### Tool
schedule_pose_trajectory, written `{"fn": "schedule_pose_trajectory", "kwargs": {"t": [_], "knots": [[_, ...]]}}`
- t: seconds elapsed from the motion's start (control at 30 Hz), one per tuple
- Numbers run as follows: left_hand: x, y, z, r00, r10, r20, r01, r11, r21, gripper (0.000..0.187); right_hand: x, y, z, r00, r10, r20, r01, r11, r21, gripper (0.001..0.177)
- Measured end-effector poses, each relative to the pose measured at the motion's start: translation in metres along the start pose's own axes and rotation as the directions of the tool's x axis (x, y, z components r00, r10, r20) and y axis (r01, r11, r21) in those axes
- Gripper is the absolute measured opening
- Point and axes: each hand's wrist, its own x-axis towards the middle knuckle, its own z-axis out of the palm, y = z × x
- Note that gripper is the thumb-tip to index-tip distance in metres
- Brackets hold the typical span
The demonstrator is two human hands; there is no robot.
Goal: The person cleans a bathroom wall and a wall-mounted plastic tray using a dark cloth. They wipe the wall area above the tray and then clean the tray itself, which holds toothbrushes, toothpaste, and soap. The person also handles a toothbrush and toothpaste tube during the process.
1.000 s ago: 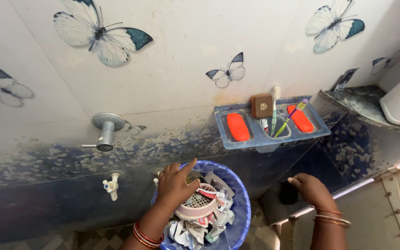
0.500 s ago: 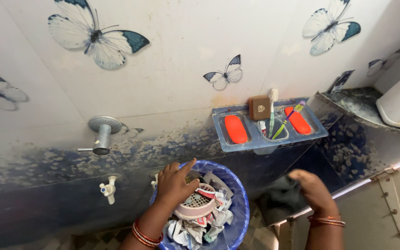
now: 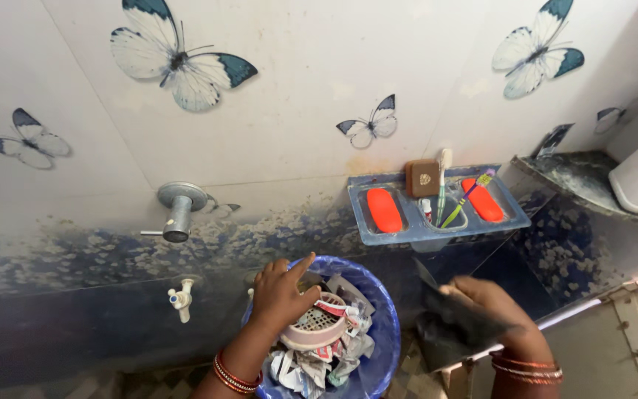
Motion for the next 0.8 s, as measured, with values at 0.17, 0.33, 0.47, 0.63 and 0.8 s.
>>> {"fn": "schedule_pose_trajectory", "kwargs": {"t": [0.17,0.33,0.47,0.63,0.8], "knots": [[-0.006,0.005,-0.007,1.0,-0.028,0.012,0.028,1.0,0.006,0.067,-0.013,-0.081,-0.001,0.976,-0.2,-0.089,0.199,0.98,-0.024,0.03],[-0.013,0.001,-0.014,0.998,-0.056,0.008,0.056,0.998,0.023,0.068,-0.01,-0.149,-0.01,0.945,-0.277,-0.172,0.314,0.918,0.244,0.032],[-0.022,-0.002,-0.018,0.998,-0.067,-0.014,0.067,0.998,0.013,0.069,0.002,-0.223,-0.026,0.807,-0.535,-0.25,0.587,0.686,0.429,0.039],[-0.025,-0.005,-0.023,0.996,-0.094,-0.001,0.094,0.995,0.031,0.069,0.056,-0.264,-0.053,0.62,-0.572,-0.537,0.779,0.527,0.339,0.041],[-0.03,-0.011,-0.026,0.995,-0.092,-0.043,0.093,0.995,0.022,0.068,0.14,-0.255,-0.082,0.375,-0.614,-0.695,0.896,0.432,0.101,0.026]]}}
